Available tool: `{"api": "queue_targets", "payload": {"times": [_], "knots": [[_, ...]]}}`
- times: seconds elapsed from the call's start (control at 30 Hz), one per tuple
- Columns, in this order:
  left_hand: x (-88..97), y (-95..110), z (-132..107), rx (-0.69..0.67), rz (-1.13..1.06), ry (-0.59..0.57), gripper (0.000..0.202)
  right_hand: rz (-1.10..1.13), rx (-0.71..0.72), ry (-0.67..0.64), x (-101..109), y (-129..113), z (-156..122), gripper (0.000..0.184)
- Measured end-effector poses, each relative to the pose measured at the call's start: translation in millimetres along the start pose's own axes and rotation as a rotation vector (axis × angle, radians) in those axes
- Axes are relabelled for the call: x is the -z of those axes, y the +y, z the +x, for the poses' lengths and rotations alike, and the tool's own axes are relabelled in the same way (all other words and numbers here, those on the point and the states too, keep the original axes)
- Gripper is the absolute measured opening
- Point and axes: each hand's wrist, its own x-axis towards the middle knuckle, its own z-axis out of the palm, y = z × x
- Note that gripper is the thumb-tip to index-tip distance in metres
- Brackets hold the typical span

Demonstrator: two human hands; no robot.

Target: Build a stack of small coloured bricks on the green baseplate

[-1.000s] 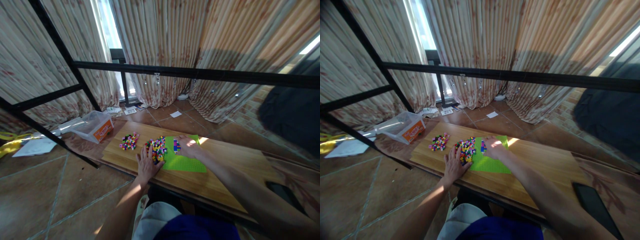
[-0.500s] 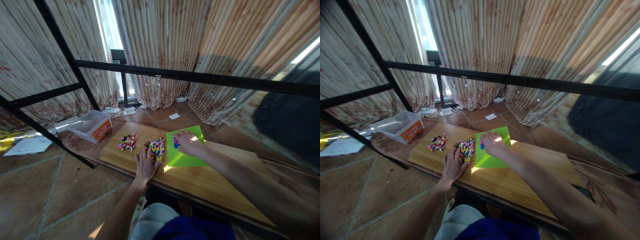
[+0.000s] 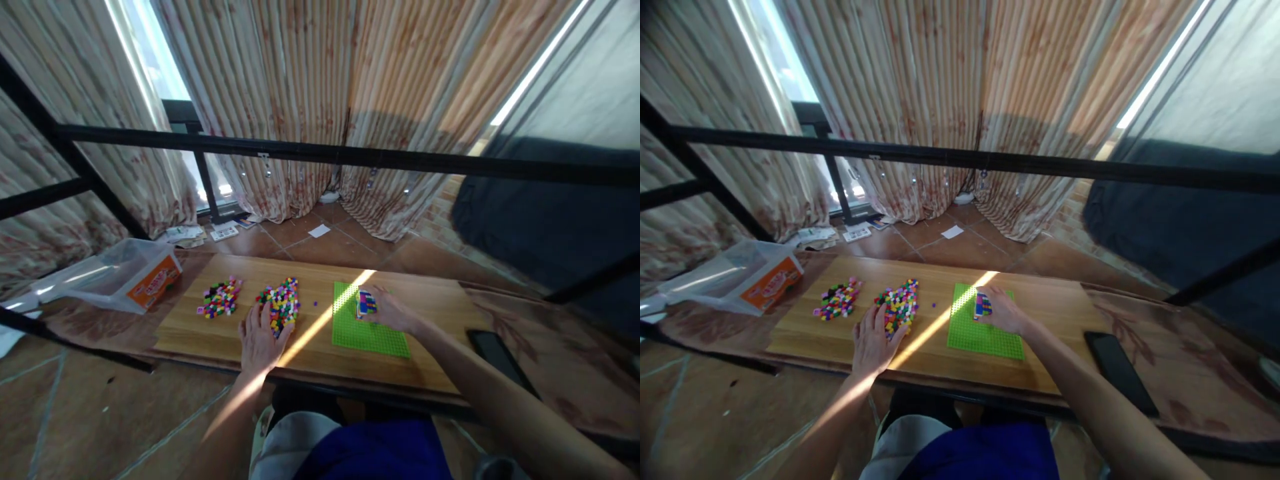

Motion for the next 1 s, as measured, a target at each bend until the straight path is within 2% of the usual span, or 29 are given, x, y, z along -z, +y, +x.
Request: {"api": "queue_targets", "payload": {"times": [0.13,0.23,0.3,0.33,0.43,0.57,0.7,0.8,0.87,0.93,1.0], "knots": [[0.3,-1,2,0.009,0.011,0.023,0.072,0.023,0.009,0.096,5,-12,-10,0.078],[0.7,0,2,0.010,0.015,0.030,0.070,0.037,0.039,0.207,1,-42,-14,0.060],[0.4,1,2,0.012,0.036,0.026,0.069,0.084,0.107,0.163,-11,-71,-8,0.047],[0.1,2,2,0.011,0.052,0.023,0.069,0.109,0.133,0.123,-19,-85,-3,0.047],[-0.9,3,2,-0.001,0.105,0.017,0.072,0.157,0.085,0.089,-50,-123,19,0.052],[-0.2,4,2,-0.009,0.138,-0.018,0.080,0.211,0.016,0.112,-82,-149,43,0.069],[3.3,6,2,-0.007,0.122,-0.070,0.083,0.295,0.002,0.163,-92,-158,48,0.074],[4.4,7,3,-0.010,0.105,-0.061,0.086,0.338,-0.004,0.202,-89,-156,33,0.068],[3.9,6,3,-0.009,0.088,-0.036,0.087,0.357,0.000,0.229,-85,-148,10,0.061],[3.0,4,3,-0.013,0.059,0.006,0.085,0.411,0.049,0.272,-81,-135,-22,0.055],[2.3,1,3,-0.023,0.016,0.057,0.081,0.412,0.025,0.317,-79,-117,-57,0.050]]}}
